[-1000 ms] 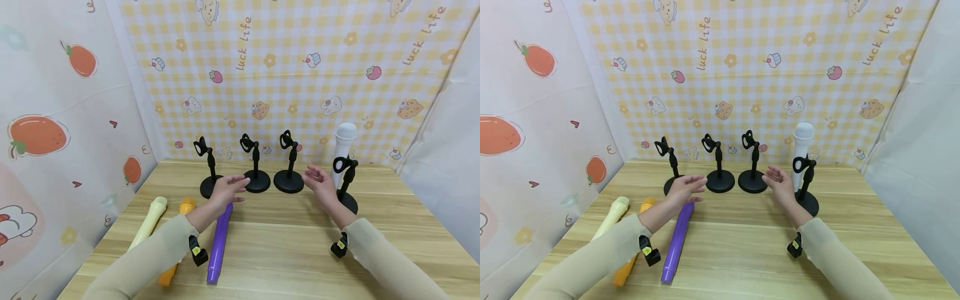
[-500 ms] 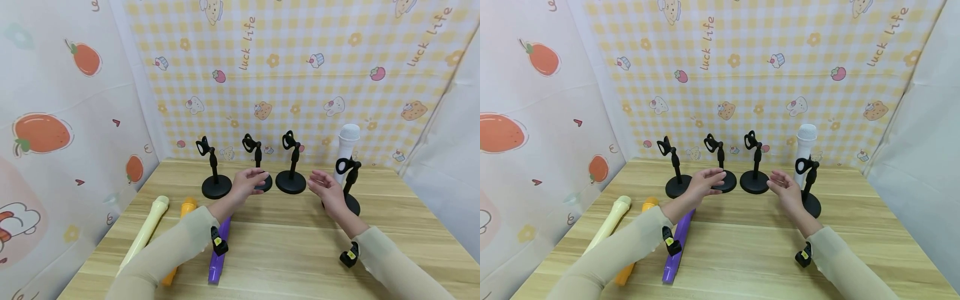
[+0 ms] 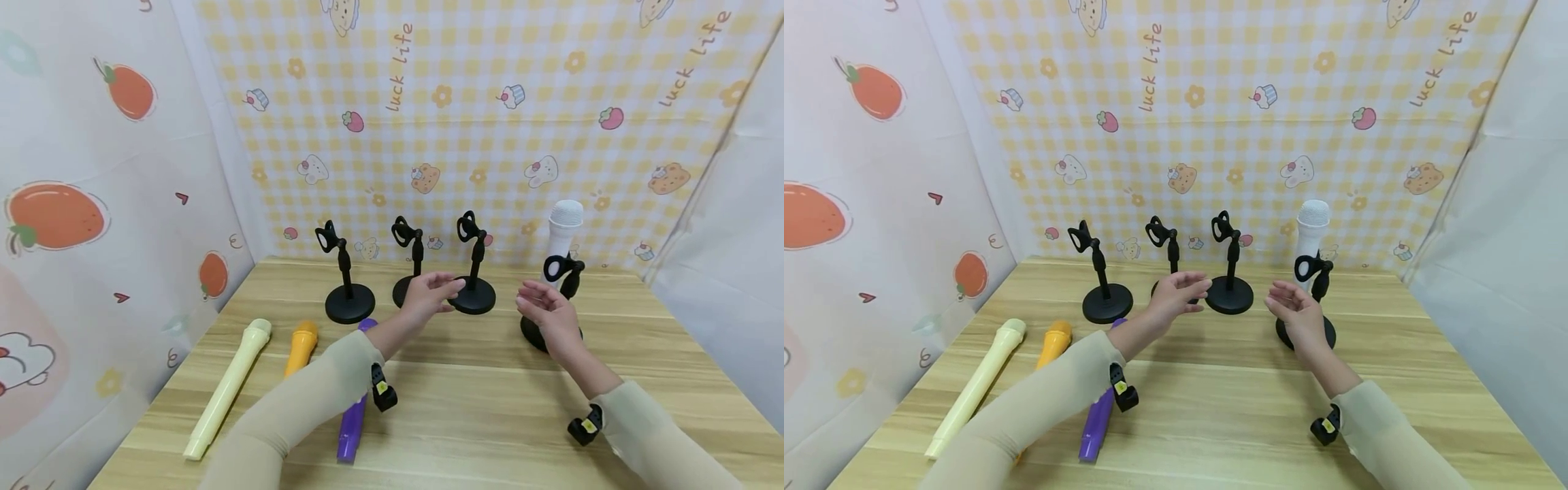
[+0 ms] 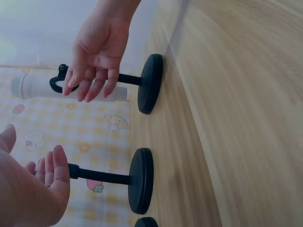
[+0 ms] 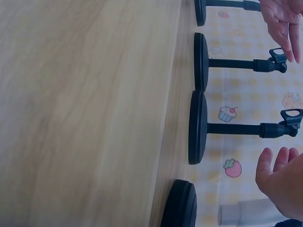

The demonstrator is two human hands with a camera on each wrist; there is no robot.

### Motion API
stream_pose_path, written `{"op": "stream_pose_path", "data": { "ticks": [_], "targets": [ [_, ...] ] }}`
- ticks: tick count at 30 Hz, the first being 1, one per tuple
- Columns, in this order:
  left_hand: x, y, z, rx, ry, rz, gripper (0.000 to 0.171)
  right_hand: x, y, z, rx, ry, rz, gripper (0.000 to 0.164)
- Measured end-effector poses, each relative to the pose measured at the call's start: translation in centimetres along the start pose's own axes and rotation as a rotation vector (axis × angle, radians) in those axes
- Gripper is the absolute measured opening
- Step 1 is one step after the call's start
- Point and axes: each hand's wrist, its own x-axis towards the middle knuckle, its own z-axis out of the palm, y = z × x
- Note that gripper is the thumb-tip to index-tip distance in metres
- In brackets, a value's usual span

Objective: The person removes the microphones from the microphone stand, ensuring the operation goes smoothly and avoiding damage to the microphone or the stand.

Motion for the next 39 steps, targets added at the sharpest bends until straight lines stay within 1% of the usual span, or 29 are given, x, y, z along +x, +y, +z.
{"op": "stream_pose_path", "data": {
  "ticks": [5, 9, 16, 19, 26, 30, 35, 37, 39],
  "targets": [
    [0.5, 0.0, 1.0, -0.019, -0.013, 0.01, 0.034, -0.4, -0.4, -0.6, 0.033, 0.018, -0.049, 0.028],
    [1.0, -0.3, 1.6, -0.023, -0.025, 0.019, 0.035, -0.8, -0.7, -1.1, 0.067, 0.036, -0.072, 0.03],
    [1.6, -0.4, 2.8, -0.027, -0.023, 0.03, 0.04, -1.4, -1.2, -2.2, 0.069, 0.063, -0.128, 0.033],
    [2.0, -0.3, 3.5, -0.028, -0.024, 0.044, 0.038, -1.6, -1.4, -2.9, 0.054, 0.099, -0.127, 0.033],
    [3.0, -0.4, 5.2, -0.005, -0.067, 0.08, 0.034, -1.8, -2.3, -3.9, 0.076, 0.179, -0.132, 0.034],
    [3.6, -0.4, 6.3, 0.013, -0.067, 0.088, 0.033, -1.7, -2.8, -4.5, 0.081, 0.239, -0.135, 0.032],
    [4.2, -0.1, 7.9, 0.018, -0.077, 0.099, 0.036, -1.2, -3.2, -5.3, 0.062, 0.329, -0.098, 0.032],
    [4.5, 0.0, 8.5, 0.027, -0.077, 0.098, 0.037, -0.9, -3.2, -5.6, 0.051, 0.342, -0.081, 0.032],
    [4.8, 0.2, 9.0, 0.037, -0.076, 0.103, 0.036, -0.6, -3.1, -5.9, 0.044, 0.336, -0.074, 0.033]
  ]
}}
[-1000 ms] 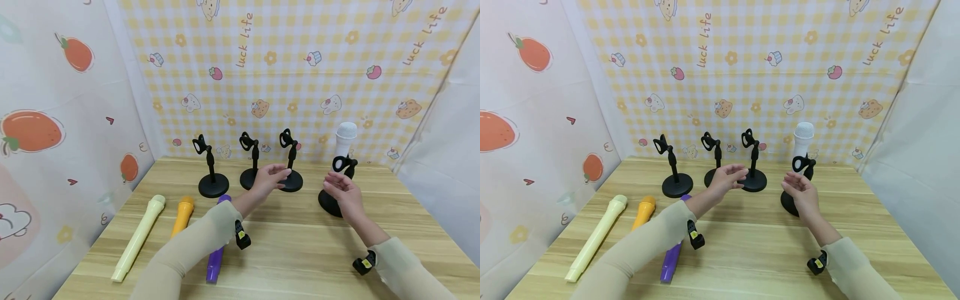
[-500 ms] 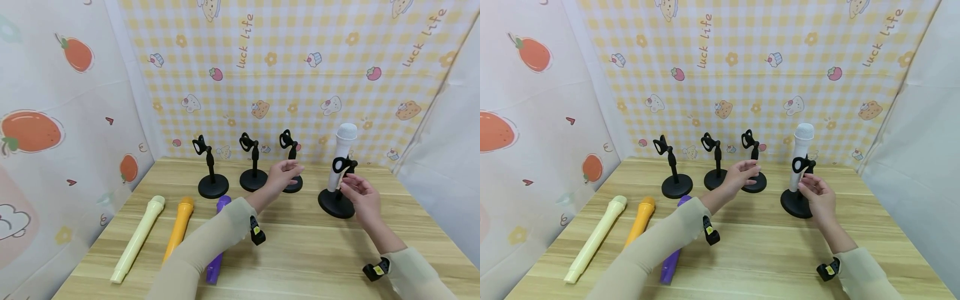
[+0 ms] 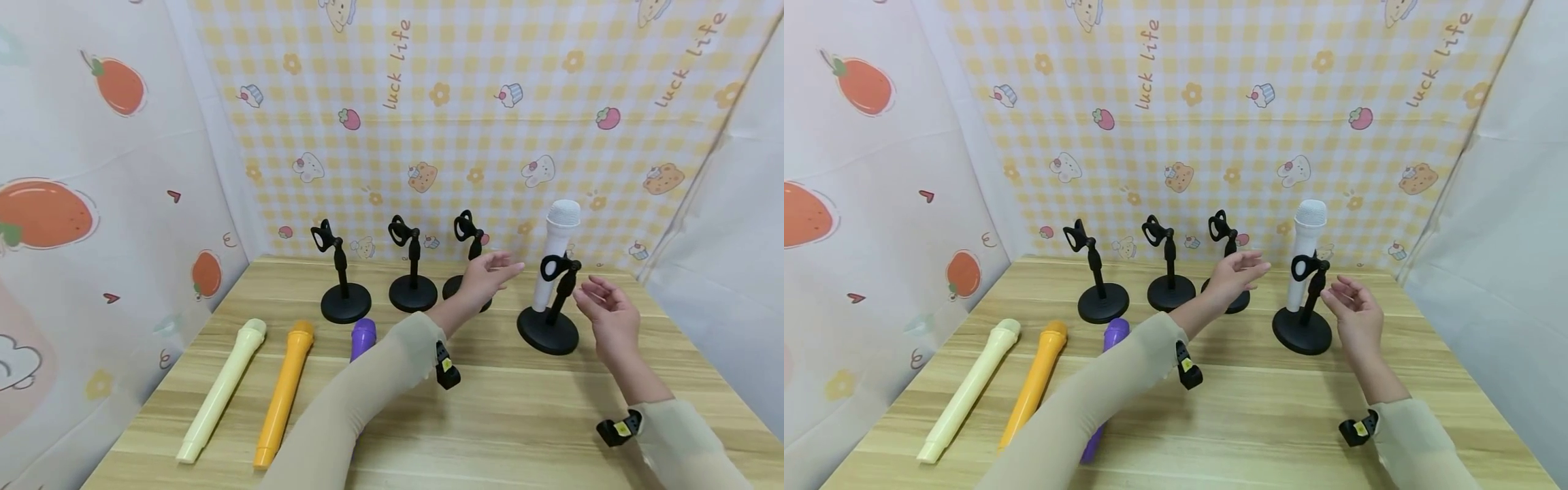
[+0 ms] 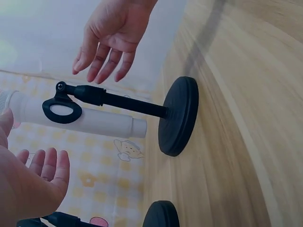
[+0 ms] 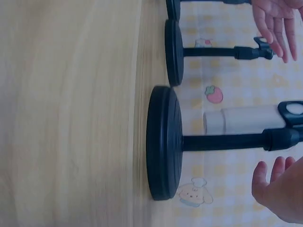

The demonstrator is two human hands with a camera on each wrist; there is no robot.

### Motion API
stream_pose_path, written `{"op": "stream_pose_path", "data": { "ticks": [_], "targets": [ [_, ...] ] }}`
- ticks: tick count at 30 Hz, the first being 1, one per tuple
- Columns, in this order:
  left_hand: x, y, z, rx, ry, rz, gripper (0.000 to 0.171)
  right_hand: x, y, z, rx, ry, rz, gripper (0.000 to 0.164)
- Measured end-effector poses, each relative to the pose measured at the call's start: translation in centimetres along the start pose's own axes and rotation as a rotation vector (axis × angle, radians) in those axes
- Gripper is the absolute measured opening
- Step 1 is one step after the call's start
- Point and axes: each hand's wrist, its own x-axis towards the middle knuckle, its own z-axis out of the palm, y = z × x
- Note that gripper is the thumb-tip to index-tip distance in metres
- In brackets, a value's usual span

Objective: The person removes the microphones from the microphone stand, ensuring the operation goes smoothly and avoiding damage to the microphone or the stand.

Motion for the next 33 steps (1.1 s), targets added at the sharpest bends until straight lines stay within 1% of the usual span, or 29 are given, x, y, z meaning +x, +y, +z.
{"op": "stream_pose_path", "data": {
  "ticks": [6, 10, 15, 18, 21, 25, 29, 33],
  "targets": [
    [1.2, 0.6, 1.3, 0.068, 0.004, 0.021, 0.039, 0.9, 0.7, -0.5, 0.042, -0.105, -0.006, 0.034],
    [1.9, 1.0, 2.0, 0.094, -0.001, 0.007, 0.044, 1.3, 1.3, -0.4, 0.07, -0.143, -0.005, 0.035],
    [2.6, 1.3, 3.0, 0.084, 0.014, -0.017, 0.046, 1.7, 1.8, -0.2, 0.089, -0.146, 0.026, 0.036],
    [3.2, 1.2, 3.6, 0.082, 0.028, -0.009, 0.046, 1.8, 2.0, 0.0, 0.098, -0.141, 0.053, 0.038],
    [3.6, 1.2, 4.1, 0.082, 0.037, -0.007, 0.046, 1.8, 2.1, 0.3, 0.083, -0.127, 0.068, 0.038],
    [4.1, 1.2, 4.6, 0.091, 0.021, -0.016, 0.05, 1.8, 2.2, 0.5, 0.057, -0.109, 0.074, 0.039],
    [4.3, 1.2, 5.0, 0.099, -0.001, -0.029, 0.055, 1.8, 2.3, 0.6, 0.064, -0.088, 0.081, 0.039],
    [4.5, 1.1, 5.4, 0.09, -0.006, -0.036, 0.055, 1.9, 2.5, 0.8, 0.076, -0.082, 0.087, 0.039]
  ]
}}
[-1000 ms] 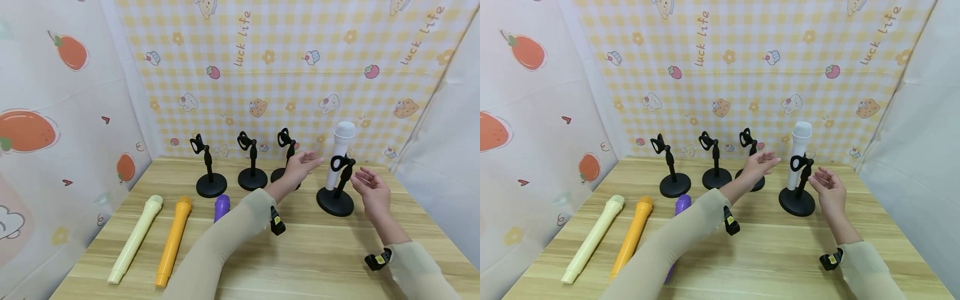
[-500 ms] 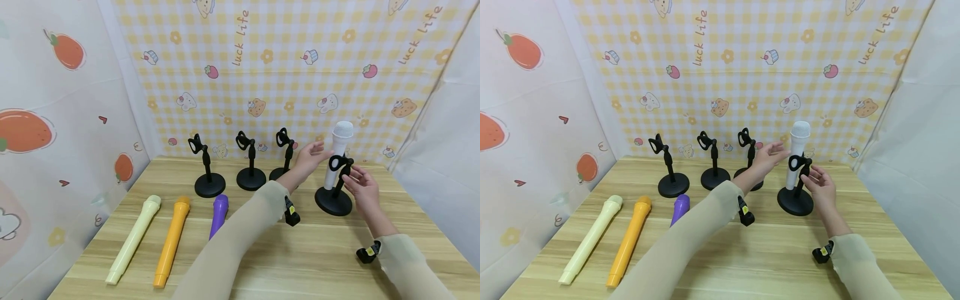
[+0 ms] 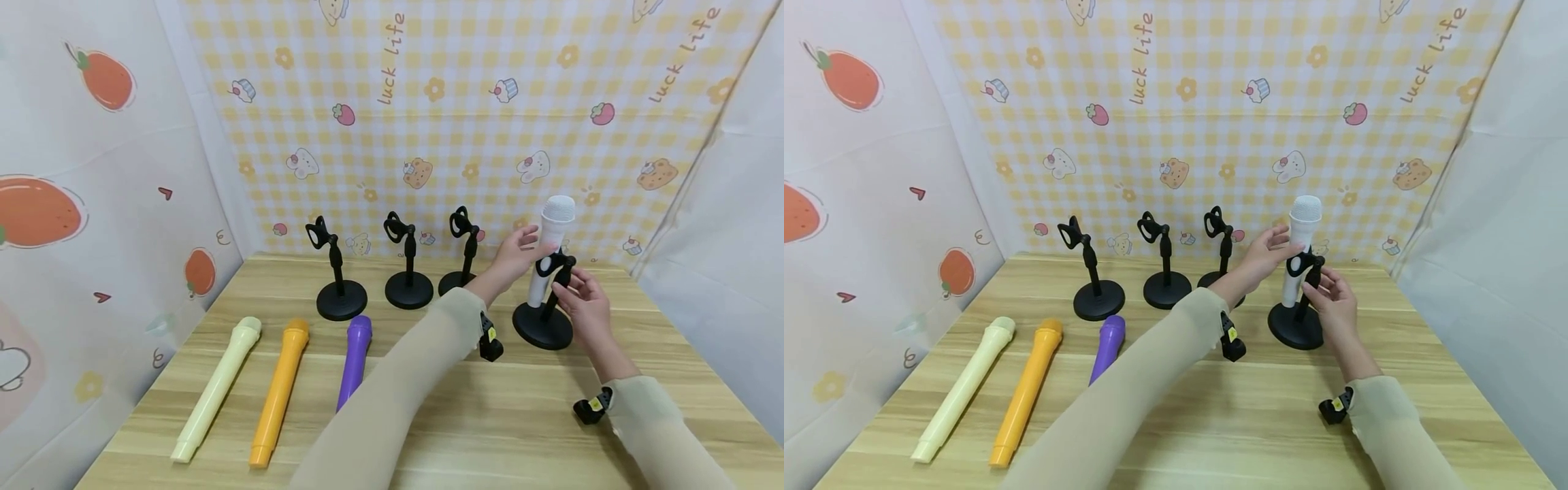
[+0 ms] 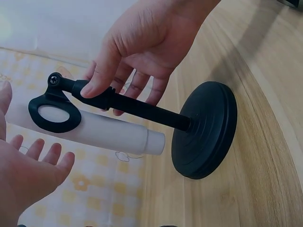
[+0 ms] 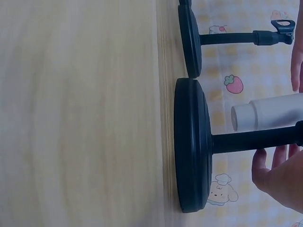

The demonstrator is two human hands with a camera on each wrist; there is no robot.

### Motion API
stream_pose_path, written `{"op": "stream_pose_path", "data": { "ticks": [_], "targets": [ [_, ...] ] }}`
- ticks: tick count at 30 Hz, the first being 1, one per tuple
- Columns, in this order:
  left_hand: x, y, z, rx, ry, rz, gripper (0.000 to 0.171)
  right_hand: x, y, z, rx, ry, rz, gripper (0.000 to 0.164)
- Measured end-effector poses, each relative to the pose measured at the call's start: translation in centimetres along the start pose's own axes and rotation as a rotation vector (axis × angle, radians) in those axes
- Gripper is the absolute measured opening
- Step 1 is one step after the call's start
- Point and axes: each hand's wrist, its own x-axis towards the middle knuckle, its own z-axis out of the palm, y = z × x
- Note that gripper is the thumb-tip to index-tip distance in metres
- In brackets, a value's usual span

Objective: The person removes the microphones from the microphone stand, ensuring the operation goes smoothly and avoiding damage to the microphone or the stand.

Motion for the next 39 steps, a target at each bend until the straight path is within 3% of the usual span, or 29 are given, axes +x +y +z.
{"op": "stream_pose_path", "data": {
  "ticks": [6, 18, 30, 39],
  "targets": [
    [0.0, 0.2, 0.6, -0.003, 0.013, 0.008, 0.053, 0.0, 0.2, 0.3, 0.015, -0.005, -0.011, 0.038],
    [0.2, 0.6, 1.7, -0.017, 0.051, 0.011, 0.047, 0.1, 0.0, 0.6, 0.049, 0.066, -0.024, 0.037],
    [0.5, 0.4, 1.4, 0.014, 0.103, 0.008, 0.035, 0.2, 0.3, 0.9, 0.031, 0.111, -0.019, 0.033],
    [0.7, 0.1, 1.4, 0.029, 0.105, 0.022, 0.034, 0.3, 0.1, 0.8, 0.03, 0.112, 0.0, 0.034]
  ]
}}
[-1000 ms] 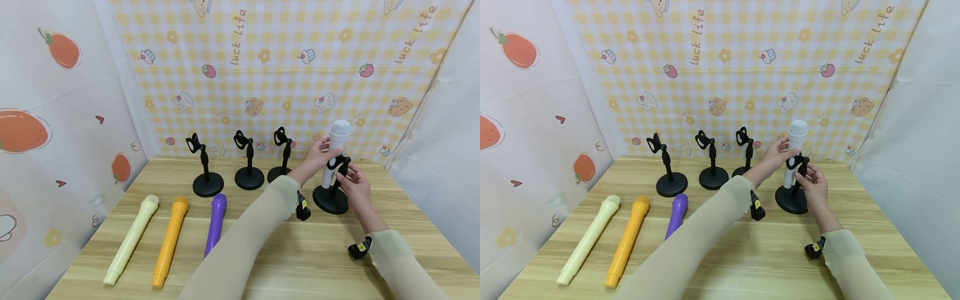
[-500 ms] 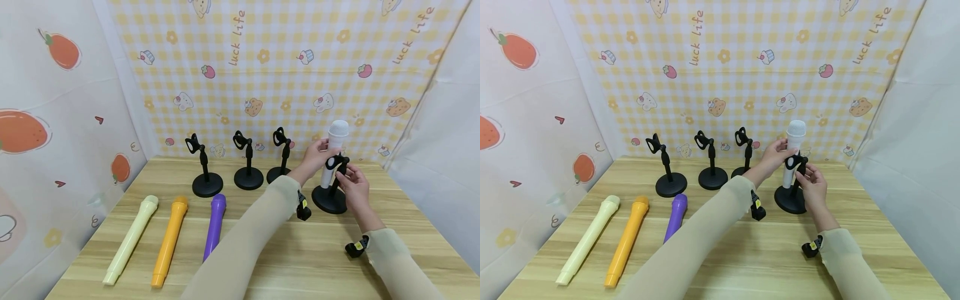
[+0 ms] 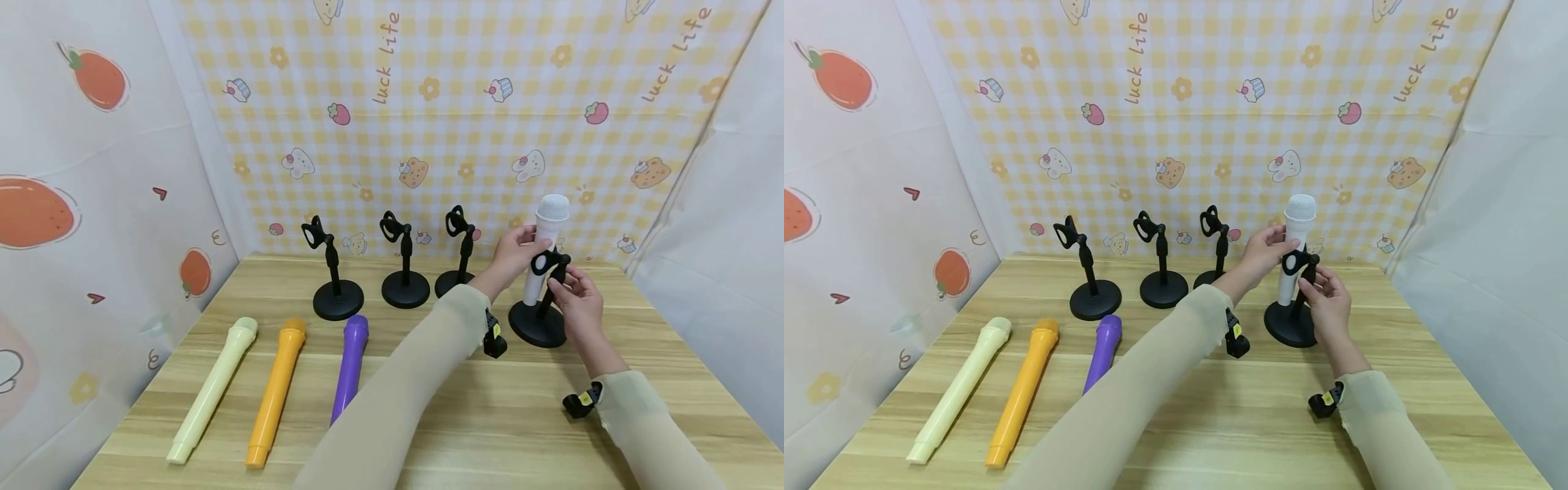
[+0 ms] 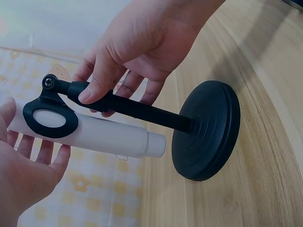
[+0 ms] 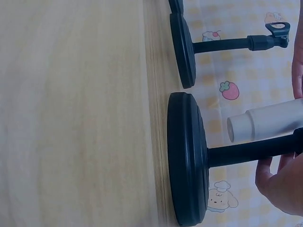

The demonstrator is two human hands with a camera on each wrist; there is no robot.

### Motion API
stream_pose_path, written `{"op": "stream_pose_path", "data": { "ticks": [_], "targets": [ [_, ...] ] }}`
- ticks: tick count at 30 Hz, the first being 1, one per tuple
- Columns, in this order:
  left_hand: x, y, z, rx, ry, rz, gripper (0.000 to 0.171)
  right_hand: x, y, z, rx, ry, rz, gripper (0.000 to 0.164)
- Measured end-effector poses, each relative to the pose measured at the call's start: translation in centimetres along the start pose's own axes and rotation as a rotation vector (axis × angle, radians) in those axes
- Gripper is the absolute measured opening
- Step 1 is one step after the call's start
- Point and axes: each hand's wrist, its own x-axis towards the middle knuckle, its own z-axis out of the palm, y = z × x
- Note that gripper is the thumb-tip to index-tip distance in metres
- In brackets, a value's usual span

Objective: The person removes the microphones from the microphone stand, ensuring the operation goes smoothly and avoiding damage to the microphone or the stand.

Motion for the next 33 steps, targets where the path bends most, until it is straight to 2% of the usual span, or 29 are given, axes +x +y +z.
{"op": "stream_pose_path", "data": {
  "ticks": [8, 22, 33],
  "targets": [
    [0.1, 0.0, -0.1, 0.003, -0.002, 0.016, 0.033, 0.1, 0.0, 0.1, 0.015, -0.005, -0.034, 0.03],
    [-0.3, 0.2, -0.4, 0.025, 0.011, 0.028, 0.032, -0.2, -0.1, 0.2, 0.027, -0.005, -0.019, 0.029],
    [-0.7, 0.3, -1.1, 0.007, 0.004, 0.052, 0.032, -0.6, -0.5, 0.5, 0.025, -0.045, -0.008, 0.028]
  ]
}}
